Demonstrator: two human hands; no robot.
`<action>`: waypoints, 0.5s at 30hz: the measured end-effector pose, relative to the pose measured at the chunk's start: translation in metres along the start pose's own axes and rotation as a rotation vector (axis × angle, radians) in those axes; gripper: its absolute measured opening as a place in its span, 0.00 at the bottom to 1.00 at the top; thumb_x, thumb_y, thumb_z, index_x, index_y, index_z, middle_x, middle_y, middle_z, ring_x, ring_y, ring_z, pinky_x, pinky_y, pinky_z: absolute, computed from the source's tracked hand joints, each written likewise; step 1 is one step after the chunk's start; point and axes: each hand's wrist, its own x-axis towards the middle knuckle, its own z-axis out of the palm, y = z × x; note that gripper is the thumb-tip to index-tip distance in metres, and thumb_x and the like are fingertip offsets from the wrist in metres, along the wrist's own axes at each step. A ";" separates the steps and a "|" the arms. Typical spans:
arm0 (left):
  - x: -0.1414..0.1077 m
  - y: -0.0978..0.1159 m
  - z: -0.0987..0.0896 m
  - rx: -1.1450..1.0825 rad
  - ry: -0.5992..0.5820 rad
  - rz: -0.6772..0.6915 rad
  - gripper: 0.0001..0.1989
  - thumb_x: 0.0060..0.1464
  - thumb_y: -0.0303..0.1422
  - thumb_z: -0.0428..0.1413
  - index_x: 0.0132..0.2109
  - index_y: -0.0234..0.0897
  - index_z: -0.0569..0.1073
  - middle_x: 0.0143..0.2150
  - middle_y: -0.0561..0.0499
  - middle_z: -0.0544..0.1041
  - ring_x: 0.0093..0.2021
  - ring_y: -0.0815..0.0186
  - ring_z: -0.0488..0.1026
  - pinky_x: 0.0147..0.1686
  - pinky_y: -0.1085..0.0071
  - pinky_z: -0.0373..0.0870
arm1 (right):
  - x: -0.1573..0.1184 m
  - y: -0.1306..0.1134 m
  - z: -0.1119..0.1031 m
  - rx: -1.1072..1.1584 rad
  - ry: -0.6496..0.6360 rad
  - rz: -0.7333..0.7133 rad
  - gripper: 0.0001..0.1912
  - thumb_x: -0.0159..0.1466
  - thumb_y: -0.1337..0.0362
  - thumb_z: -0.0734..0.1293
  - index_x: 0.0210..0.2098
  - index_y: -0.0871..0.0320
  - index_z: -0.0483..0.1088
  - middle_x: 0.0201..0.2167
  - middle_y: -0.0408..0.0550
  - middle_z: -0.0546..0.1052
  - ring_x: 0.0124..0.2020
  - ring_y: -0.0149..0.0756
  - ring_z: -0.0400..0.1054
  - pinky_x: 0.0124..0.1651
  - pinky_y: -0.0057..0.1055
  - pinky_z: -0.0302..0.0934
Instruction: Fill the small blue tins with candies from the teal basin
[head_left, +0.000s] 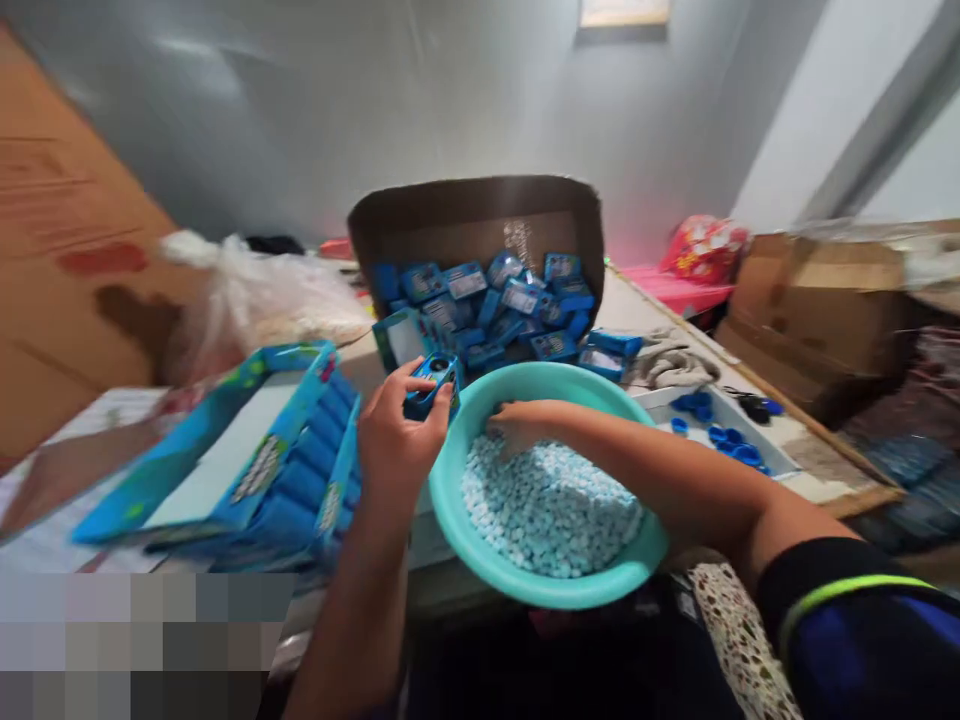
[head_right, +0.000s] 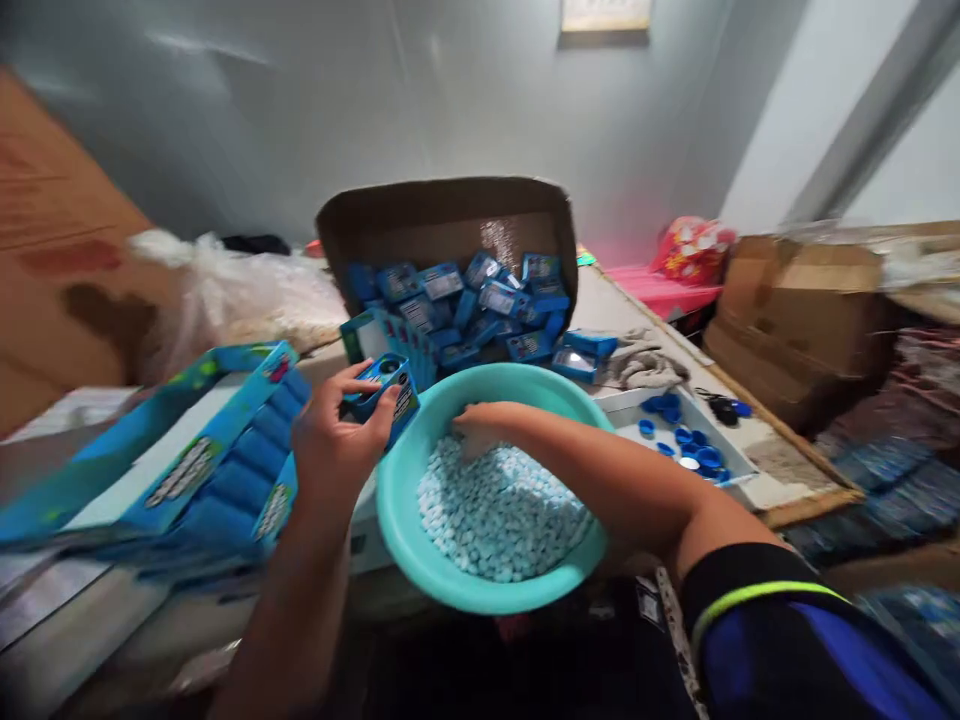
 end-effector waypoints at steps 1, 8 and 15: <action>0.000 -0.004 -0.007 0.052 0.012 0.009 0.08 0.57 0.38 0.61 0.38 0.39 0.72 0.53 0.45 0.80 0.54 0.57 0.78 0.57 0.59 0.72 | 0.001 0.001 0.001 -0.075 -0.087 0.017 0.25 0.31 0.63 0.83 0.29 0.57 0.77 0.33 0.45 0.76 0.36 0.42 0.73 0.46 0.39 0.69; 0.001 -0.023 -0.037 0.206 -0.102 -0.103 0.14 0.53 0.33 0.62 0.29 0.42 0.62 0.46 0.47 0.79 0.51 0.58 0.76 0.56 0.59 0.71 | -0.003 -0.004 0.000 -0.428 -0.384 0.059 0.40 0.46 0.53 0.80 0.57 0.54 0.73 0.59 0.59 0.67 0.57 0.61 0.68 0.57 0.50 0.64; -0.004 -0.025 -0.028 0.330 -0.580 -0.303 0.15 0.53 0.36 0.61 0.27 0.41 0.62 0.38 0.47 0.70 0.42 0.57 0.73 0.46 0.61 0.71 | -0.010 -0.008 -0.009 -0.492 -0.403 0.050 0.30 0.59 0.51 0.73 0.60 0.50 0.71 0.61 0.56 0.66 0.56 0.57 0.67 0.55 0.44 0.64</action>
